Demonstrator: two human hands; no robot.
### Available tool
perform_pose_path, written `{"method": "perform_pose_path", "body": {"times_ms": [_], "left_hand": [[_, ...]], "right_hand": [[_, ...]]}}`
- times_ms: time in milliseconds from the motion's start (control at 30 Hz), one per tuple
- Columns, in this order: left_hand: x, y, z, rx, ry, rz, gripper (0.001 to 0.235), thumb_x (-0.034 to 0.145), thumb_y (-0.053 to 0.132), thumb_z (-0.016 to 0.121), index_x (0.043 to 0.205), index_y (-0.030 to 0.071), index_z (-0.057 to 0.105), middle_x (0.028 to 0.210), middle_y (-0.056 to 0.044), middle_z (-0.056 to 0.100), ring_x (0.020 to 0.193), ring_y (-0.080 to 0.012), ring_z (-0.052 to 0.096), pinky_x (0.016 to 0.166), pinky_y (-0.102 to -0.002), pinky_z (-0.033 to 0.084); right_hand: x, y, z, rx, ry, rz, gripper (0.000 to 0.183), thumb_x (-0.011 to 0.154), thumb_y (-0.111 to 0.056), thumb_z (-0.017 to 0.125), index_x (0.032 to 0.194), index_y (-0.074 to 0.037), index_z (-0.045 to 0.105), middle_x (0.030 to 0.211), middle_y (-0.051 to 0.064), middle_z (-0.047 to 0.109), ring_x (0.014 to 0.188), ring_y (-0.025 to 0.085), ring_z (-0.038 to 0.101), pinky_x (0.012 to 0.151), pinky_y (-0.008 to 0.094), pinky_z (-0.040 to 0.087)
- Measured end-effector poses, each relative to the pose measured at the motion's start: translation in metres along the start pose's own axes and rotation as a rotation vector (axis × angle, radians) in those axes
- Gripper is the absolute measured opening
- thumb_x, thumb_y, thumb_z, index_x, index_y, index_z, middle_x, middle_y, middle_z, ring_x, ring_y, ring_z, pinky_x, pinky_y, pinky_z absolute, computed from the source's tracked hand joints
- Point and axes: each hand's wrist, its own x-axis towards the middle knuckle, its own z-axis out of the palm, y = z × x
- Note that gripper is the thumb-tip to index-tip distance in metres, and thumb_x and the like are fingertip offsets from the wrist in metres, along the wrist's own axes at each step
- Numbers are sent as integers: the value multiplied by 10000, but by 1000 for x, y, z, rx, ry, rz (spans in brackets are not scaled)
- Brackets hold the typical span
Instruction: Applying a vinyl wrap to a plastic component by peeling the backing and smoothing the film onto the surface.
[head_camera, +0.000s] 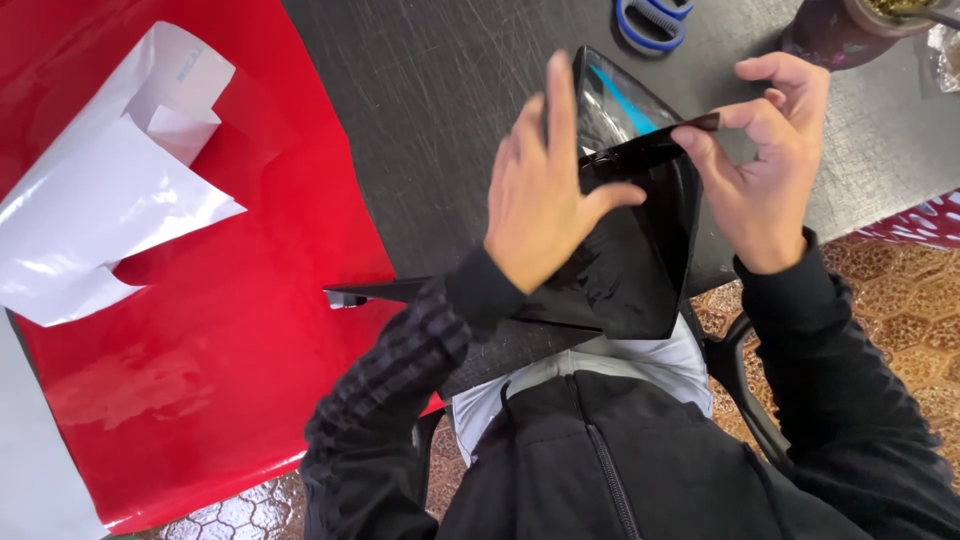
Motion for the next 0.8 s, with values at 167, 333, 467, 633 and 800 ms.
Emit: {"method": "perform_pose_path", "body": {"times_ms": [167, 333, 467, 633, 800], "left_hand": [[-21, 12, 10, 205, -59, -269, 1490, 629, 955, 750, 1627, -23, 235, 898, -120, 649, 837, -314, 677, 681, -457, 552], [8, 2, -20, -368, -549, -367, 857, 742, 614, 820, 1239, 48, 411, 1064, -234, 709, 1014, -553, 636, 781, -553, 487], [44, -19, -32, -303, -652, -124, 892, 758, 586, 840, 1373, 55, 471, 1139, -238, 710, 1082, -494, 649, 846, -526, 504], [95, -16, -57, -74, -1092, -10, 944, 783, 617, 744, 1598, 277, 409, 1597, 19, 483, 1495, -254, 387, 1108, -496, 414], [99, -27, -22, -39, -1076, 135, 824, 764, 631, 709, 1518, 347, 533, 1411, -59, 640, 1297, -339, 584, 997, -475, 479]], "right_hand": [[0, -10, -15, -69, -29, -13, 214, 1126, -88, 864, 1027, 57, 741, 1385, 200, 439, 1360, 371, 438, 1087, 502, 359], [-1, -7, -29, -110, -52, -2, 323, 1123, -52, 904, 950, 81, 666, 1419, 254, 457, 1387, 415, 458, 1091, 539, 373], [-7, -12, -46, -53, -2, 49, 377, 1096, 100, 935, 916, 74, 605, 1427, 250, 462, 1419, 411, 488, 1089, 492, 419], [-14, -37, -58, -122, -71, 70, 401, 1091, -115, 822, 848, 68, 560, 1343, 272, 509, 1338, 424, 495, 1133, 523, 434], [-24, -60, -47, -79, -128, 177, 284, 985, -63, 818, 842, 25, 590, 1289, 238, 542, 1276, 382, 516, 1128, 478, 406]]}}
